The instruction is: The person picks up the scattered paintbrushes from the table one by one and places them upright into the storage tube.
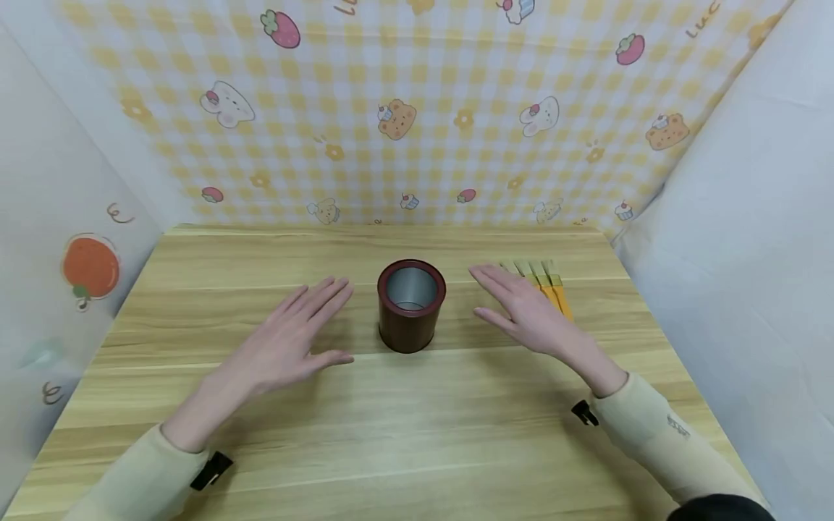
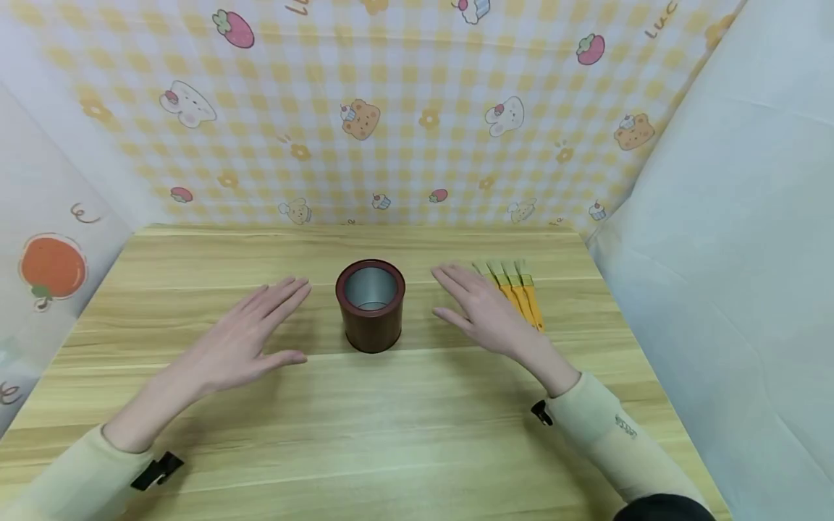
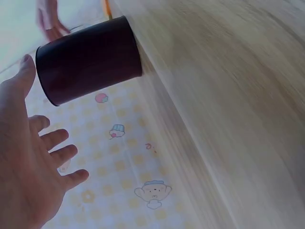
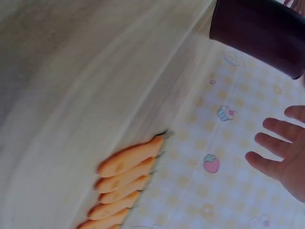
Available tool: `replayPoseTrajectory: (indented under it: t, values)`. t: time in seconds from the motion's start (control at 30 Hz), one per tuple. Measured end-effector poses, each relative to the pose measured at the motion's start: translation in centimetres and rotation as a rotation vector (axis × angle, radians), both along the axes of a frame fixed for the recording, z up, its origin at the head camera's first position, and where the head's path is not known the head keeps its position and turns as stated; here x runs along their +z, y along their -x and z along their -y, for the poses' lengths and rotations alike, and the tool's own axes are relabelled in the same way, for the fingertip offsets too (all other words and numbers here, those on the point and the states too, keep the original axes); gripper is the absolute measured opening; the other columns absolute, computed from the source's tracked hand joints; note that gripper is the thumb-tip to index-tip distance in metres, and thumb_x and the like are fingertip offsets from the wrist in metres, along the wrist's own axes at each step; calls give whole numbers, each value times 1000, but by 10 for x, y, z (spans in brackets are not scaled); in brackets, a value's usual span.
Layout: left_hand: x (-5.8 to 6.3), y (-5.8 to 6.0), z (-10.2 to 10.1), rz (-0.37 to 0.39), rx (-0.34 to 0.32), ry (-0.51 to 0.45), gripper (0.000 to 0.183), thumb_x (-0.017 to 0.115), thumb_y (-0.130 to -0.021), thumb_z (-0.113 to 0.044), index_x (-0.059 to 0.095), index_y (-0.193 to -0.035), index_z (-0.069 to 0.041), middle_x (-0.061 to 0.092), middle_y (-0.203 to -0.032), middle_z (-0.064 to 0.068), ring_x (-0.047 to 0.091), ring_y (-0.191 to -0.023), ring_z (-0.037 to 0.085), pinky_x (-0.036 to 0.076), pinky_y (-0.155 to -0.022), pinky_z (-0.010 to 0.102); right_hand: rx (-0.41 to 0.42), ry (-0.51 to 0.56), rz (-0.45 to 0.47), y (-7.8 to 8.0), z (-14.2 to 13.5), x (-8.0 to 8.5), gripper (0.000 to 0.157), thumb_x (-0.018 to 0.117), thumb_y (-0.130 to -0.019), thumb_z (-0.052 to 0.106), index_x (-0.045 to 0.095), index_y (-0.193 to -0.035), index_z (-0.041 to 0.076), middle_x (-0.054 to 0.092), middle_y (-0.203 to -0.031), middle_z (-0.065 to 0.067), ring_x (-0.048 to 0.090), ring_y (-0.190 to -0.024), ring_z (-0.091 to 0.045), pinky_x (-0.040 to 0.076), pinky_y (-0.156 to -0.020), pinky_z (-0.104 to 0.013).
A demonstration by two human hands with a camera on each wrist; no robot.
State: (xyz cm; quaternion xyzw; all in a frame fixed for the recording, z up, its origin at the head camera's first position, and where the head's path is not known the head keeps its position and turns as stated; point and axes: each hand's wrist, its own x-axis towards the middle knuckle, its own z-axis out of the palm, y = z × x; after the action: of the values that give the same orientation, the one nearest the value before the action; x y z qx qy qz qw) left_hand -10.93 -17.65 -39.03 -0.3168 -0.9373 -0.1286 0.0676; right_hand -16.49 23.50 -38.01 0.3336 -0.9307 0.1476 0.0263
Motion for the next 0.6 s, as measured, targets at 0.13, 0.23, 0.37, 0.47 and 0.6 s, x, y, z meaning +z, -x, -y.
replayPoseTrajectory:
  t: [0.13,0.23,0.37,0.47,0.6]
  values:
    - [0,5,-8,28,24,-38,99,64,-93,-64,15,-167,-20,22,-173,4,24,-160,29,24,-129,56,-78,52,57,6,-6,-7,68,63,-103,39,36,-161,15,44,-162,-13,42,-149,-39,41,-117,-63]
    - [1,9,-15,57,44,-58,100,64,-93,-64,11,-167,-23,21,-173,5,24,-160,29,24,-129,56,-134,74,106,11,-10,-13,69,64,-102,37,35,-162,17,45,-161,-14,46,-146,-40,45,-114,-62]
    - [-1,14,-25,78,62,-110,102,67,-92,-62,9,-167,-24,24,-172,8,26,-158,31,27,-127,60,-181,76,126,19,-17,-21,70,67,-101,29,35,-161,13,49,-157,-19,60,-130,-41,52,-107,-60]
    - [-3,18,-33,87,78,-161,103,69,-91,-61,11,-167,-23,26,-171,9,29,-157,33,30,-125,61,-217,49,129,22,-21,-24,71,69,-100,24,35,-161,10,53,-153,-23,68,-113,-42,57,-96,-57]
    - [-6,24,-43,114,104,-215,106,69,-89,-65,10,-167,-23,27,-171,9,31,-156,34,31,-125,60,-284,16,181,26,-26,-27,72,71,-98,18,36,-160,8,62,-142,-24,69,-110,-42,58,-91,-57]
